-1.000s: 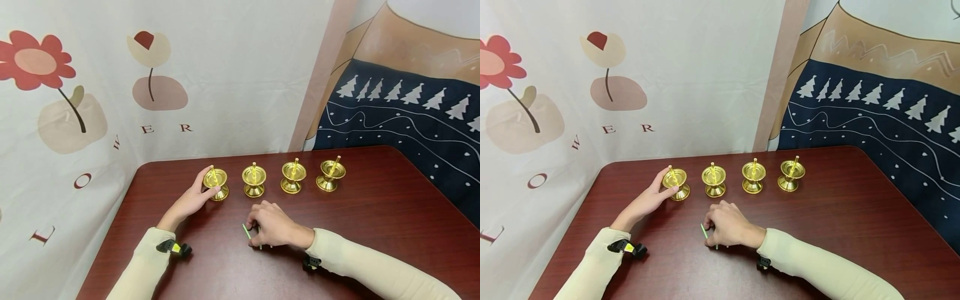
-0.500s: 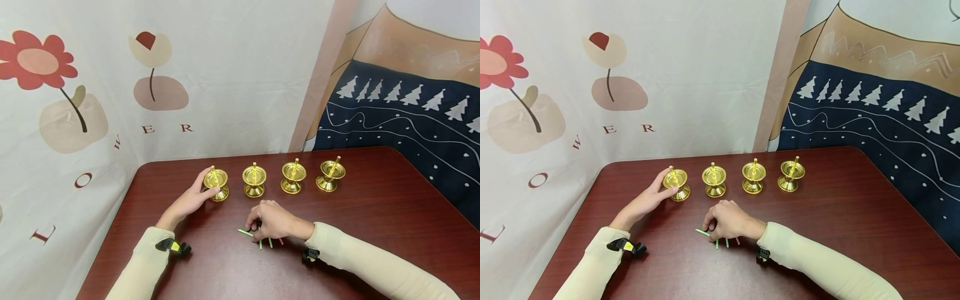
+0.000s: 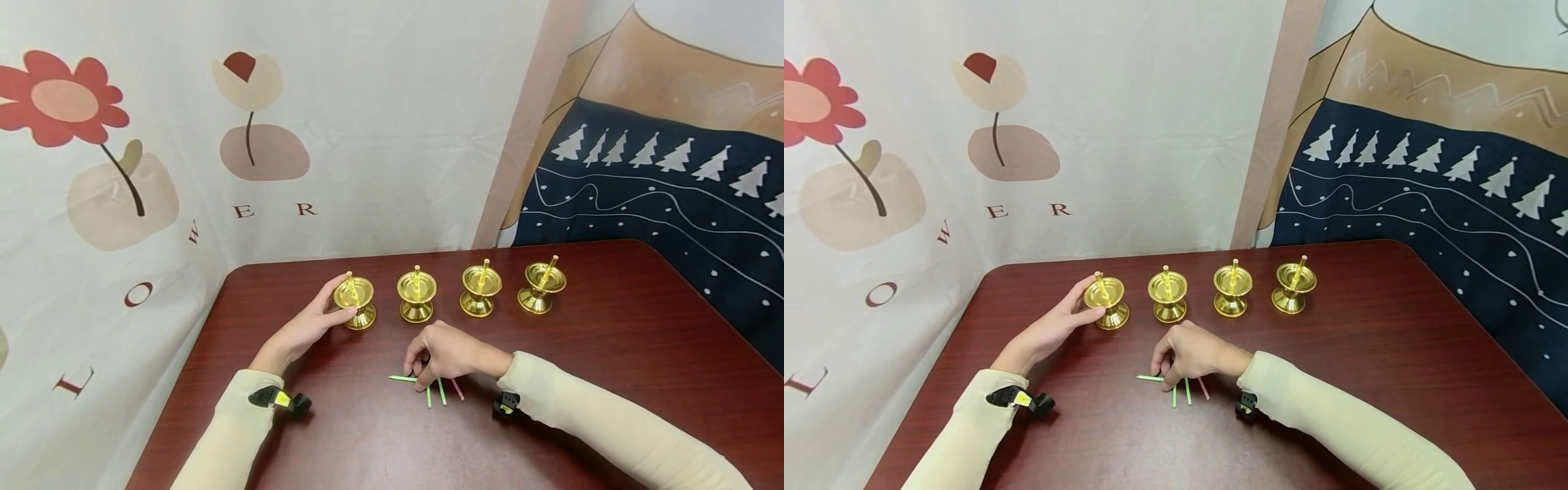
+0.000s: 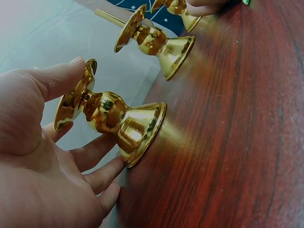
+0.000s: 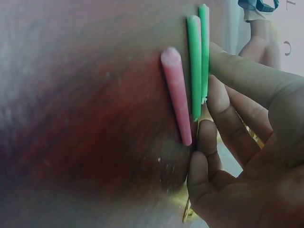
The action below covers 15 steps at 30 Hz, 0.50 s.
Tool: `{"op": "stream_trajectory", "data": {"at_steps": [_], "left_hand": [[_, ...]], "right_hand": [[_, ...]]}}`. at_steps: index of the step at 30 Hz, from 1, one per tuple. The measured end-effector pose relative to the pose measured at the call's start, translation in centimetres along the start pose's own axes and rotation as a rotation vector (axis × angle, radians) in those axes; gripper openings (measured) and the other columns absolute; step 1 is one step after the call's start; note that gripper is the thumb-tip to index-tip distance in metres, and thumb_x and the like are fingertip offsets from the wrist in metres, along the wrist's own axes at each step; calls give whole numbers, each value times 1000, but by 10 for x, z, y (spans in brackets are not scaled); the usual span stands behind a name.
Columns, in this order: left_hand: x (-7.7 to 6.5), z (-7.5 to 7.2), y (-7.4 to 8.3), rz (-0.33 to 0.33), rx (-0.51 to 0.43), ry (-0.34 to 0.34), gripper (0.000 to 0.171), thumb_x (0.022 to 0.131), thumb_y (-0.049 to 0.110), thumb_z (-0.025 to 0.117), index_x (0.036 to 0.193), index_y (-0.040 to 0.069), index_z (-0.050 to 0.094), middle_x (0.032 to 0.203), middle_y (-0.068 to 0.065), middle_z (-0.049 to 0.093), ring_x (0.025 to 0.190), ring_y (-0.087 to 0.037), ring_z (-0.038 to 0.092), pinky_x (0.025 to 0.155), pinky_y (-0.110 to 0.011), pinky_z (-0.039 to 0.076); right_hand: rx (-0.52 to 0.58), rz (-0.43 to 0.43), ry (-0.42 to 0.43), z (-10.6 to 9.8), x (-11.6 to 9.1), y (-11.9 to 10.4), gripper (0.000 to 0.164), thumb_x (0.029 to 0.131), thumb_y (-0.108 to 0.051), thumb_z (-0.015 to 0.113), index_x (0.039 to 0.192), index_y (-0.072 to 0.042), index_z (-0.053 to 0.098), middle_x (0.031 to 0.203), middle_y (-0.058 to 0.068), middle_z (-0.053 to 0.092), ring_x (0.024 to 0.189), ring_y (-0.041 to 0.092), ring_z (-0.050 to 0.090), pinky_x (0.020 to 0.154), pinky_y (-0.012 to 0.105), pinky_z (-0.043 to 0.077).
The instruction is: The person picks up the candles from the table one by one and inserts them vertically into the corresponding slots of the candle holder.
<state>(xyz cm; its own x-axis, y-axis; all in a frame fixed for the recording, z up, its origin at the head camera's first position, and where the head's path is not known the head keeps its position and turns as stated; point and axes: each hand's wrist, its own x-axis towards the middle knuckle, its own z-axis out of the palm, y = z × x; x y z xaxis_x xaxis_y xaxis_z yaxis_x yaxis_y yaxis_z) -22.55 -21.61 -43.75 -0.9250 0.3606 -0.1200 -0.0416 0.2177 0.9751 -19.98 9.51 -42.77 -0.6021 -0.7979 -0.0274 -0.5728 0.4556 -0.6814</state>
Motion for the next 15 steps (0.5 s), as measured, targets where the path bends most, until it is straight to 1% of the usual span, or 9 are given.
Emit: {"op": "stream_trajectory", "data": {"at_steps": [4, 9, 11, 15], "left_hand": [[0, 0, -1, 2, 1, 3, 84, 111, 16, 67, 177, 19, 15, 171, -23, 33, 161, -37, 27, 130, -56, 15], [0, 1, -1, 6, -5, 2, 84, 111, 16, 67, 177, 19, 15, 171, -23, 33, 161, -37, 27, 129, -57, 16], [0, 1, -1, 11, -10, 1, 84, 111, 16, 67, 177, 18, 15, 171, -24, 33, 161, -37, 27, 129, -57, 16], [-1, 1, -1, 13, -17, 1, 83, 111, 15, 67, 176, 17, 15, 172, -23, 32, 161, -36, 26, 129, -56, 15]], "right_hand": [[4, 9, -17, -1, 1, 1, 24, 76, -3, 99, 84, -18, 82, 67, -21, 66, 63, -7, 59, 62, 17, 49], [-5, -6, -30, -2, 2, 1, 23, 78, 0, 95, 82, -17, 81, 68, -22, 67, 63, -7, 60, 62, 17, 49], [-12, -16, -34, -3, 3, 1, 22, 78, 2, 92, 82, -17, 81, 67, -22, 66, 63, -8, 60, 62, 16, 49], [-32, -43, -38, -3, 6, 1, 20, 77, 4, 82, 82, -15, 80, 67, -19, 66, 62, -10, 57, 61, 15, 47]]}}
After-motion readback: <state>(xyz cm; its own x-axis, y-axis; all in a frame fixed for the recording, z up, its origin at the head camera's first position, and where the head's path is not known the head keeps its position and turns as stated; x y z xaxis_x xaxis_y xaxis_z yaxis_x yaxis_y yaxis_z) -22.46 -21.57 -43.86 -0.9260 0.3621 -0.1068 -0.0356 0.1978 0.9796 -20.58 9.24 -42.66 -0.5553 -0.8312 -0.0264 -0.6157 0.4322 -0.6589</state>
